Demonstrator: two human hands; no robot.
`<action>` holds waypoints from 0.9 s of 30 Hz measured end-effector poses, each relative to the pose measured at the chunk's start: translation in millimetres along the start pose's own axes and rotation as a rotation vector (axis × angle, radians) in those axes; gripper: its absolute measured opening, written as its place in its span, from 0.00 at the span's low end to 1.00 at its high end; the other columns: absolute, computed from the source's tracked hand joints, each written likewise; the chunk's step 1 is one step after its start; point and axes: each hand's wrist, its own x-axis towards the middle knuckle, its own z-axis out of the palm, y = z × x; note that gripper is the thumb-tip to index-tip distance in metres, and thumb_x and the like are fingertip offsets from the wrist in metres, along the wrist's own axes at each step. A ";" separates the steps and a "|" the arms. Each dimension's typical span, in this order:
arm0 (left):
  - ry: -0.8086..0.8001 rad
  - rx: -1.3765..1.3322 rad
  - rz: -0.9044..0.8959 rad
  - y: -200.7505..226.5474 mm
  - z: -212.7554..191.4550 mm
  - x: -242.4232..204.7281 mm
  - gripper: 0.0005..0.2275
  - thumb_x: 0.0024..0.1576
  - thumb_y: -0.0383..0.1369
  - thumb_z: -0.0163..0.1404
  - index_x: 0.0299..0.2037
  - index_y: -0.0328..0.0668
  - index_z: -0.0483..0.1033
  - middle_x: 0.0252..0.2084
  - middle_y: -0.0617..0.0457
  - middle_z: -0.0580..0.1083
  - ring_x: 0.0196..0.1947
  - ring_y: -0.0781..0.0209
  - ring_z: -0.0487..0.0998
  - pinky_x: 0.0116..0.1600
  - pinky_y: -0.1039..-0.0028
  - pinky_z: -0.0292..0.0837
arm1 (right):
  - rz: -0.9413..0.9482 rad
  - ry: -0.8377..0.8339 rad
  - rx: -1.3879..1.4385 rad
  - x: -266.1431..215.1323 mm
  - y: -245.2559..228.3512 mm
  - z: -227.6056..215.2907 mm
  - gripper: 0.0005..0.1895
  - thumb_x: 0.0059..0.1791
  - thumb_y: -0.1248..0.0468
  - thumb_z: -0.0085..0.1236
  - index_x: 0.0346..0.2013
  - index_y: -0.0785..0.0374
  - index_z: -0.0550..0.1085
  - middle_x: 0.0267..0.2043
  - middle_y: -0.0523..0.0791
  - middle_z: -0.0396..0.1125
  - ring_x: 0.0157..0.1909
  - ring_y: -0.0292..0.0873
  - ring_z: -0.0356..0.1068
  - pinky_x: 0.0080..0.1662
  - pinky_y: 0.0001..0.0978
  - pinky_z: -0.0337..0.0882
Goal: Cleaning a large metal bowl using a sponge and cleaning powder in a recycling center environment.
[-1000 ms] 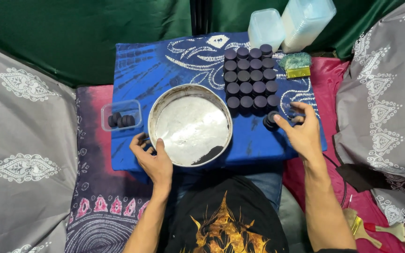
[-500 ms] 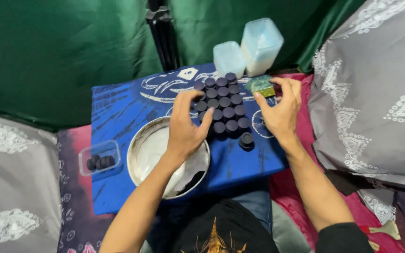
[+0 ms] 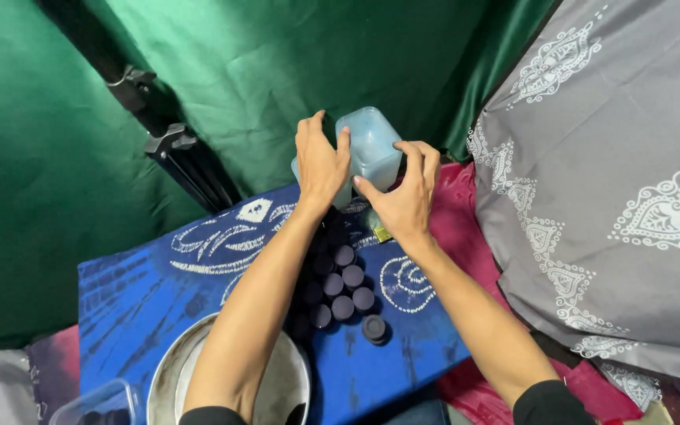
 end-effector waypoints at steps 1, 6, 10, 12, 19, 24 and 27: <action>-0.004 0.001 0.002 -1.8 4.7 2.6 0.21 0.60 0.33 0.51 0.59 0.25 0.67 0.52 0.33 0.70 0.56 0.34 0.73 0.57 0.51 0.73 | 0.003 0.003 -0.001 2.0 2.0 2.6 0.40 0.35 0.57 0.80 0.54 0.63 0.68 0.55 0.50 0.56 0.60 0.59 0.64 0.57 0.50 0.71; -0.050 0.010 0.033 -17.8 20.2 9.6 0.16 0.60 0.32 0.50 0.56 0.30 0.73 0.49 0.40 0.71 0.55 0.40 0.75 0.57 0.57 0.73 | 0.004 0.045 -0.038 4.7 5.4 10.4 0.33 0.37 0.56 0.79 0.50 0.62 0.71 0.55 0.49 0.58 0.57 0.57 0.67 0.56 0.47 0.71; 0.001 -0.006 0.043 -18.2 23.0 8.5 0.15 0.58 0.30 0.51 0.54 0.31 0.75 0.47 0.41 0.71 0.52 0.41 0.75 0.55 0.57 0.74 | 0.010 0.047 -0.022 4.7 5.6 13.6 0.32 0.38 0.56 0.78 0.49 0.62 0.72 0.56 0.51 0.59 0.57 0.60 0.67 0.56 0.51 0.70; 0.000 -0.025 0.017 -15.3 21.5 8.9 0.15 0.57 0.29 0.50 0.54 0.31 0.75 0.46 0.41 0.71 0.52 0.40 0.76 0.54 0.57 0.74 | 0.015 0.059 -0.030 4.4 5.3 15.8 0.30 0.37 0.56 0.78 0.47 0.61 0.73 0.57 0.50 0.59 0.57 0.59 0.68 0.56 0.49 0.70; -0.005 0.100 0.009 -11.2 18.1 10.1 0.16 0.58 0.33 0.48 0.54 0.38 0.74 0.44 0.46 0.72 0.48 0.43 0.77 0.52 0.55 0.72 | 0.003 0.103 -0.035 6.1 8.8 21.6 0.28 0.35 0.58 0.78 0.45 0.60 0.74 0.58 0.49 0.60 0.55 0.57 0.68 0.56 0.50 0.69; 0.074 0.107 0.051 -4.7 17.7 12.4 0.14 0.57 0.33 0.48 0.52 0.40 0.75 0.44 0.48 0.72 0.49 0.45 0.75 0.51 0.56 0.71 | -0.042 0.143 -0.046 7.2 5.7 22.7 0.26 0.36 0.59 0.77 0.44 0.60 0.76 0.59 0.49 0.61 0.55 0.54 0.66 0.56 0.48 0.68; 0.106 0.000 0.060 -0.9 16.2 12.6 0.14 0.57 0.32 0.48 0.51 0.37 0.76 0.42 0.44 0.74 0.47 0.42 0.76 0.50 0.56 0.73 | -0.048 0.164 -0.033 8.5 -4.6 18.4 0.24 0.38 0.59 0.76 0.44 0.61 0.76 0.61 0.50 0.61 0.54 0.53 0.67 0.55 0.48 0.69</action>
